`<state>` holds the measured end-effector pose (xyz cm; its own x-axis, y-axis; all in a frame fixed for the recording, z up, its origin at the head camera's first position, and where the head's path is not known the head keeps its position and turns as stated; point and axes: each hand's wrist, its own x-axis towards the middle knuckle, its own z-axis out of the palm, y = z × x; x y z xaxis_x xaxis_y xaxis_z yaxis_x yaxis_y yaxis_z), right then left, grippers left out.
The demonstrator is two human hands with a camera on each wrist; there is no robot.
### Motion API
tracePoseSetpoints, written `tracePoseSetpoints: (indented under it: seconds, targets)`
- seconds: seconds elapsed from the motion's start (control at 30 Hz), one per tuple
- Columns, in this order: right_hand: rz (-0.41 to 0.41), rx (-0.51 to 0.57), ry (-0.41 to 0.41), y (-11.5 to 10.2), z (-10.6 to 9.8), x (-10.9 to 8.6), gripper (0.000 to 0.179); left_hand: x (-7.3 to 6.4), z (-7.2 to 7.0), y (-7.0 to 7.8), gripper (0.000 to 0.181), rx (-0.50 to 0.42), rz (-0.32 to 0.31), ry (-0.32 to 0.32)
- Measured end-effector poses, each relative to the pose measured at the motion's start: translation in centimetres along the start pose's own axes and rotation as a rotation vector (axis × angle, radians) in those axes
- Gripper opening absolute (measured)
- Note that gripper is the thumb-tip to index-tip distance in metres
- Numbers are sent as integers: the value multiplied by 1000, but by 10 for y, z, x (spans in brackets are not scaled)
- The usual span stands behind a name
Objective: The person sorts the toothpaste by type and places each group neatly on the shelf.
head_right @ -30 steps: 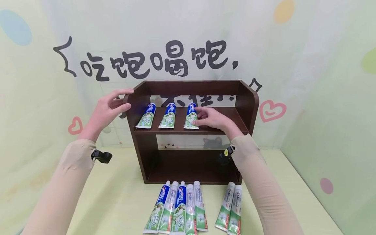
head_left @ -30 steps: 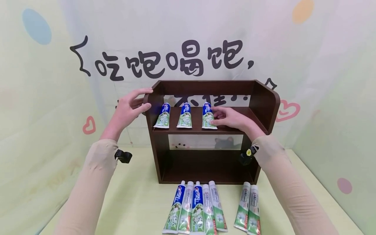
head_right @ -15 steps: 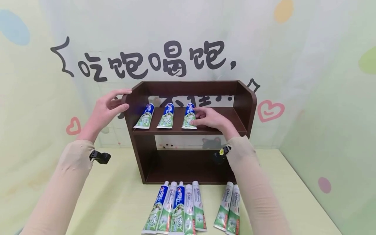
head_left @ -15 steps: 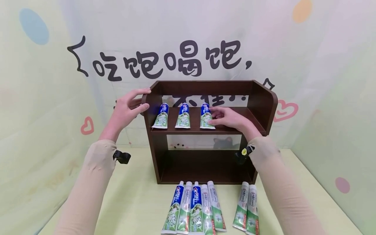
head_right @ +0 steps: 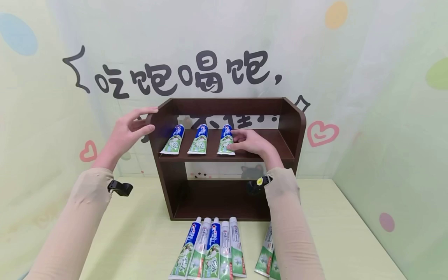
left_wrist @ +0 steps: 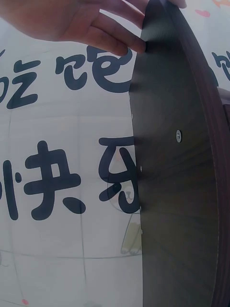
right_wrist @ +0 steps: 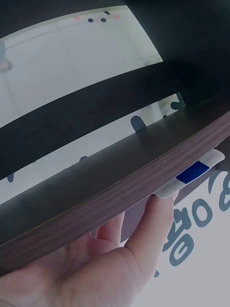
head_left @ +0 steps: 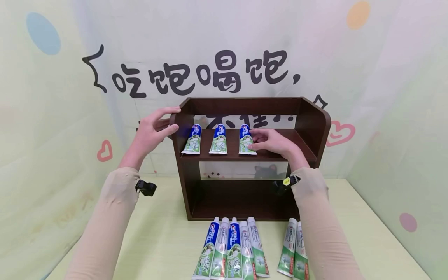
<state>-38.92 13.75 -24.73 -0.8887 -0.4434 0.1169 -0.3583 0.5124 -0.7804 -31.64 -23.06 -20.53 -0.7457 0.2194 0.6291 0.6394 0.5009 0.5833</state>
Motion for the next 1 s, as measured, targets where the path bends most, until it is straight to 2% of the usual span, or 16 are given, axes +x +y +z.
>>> tracePoseSetpoints:
  seconds: [0.47, 1.0]
  targets:
    - [-13, -8, 24, 2, 2, -1, 68, 1, 1, -1, 43, -3, 8, 2]
    - [-6, -24, 30, 3, 4, 1, 69, 1, 0, -1, 44, 12, -11, -4]
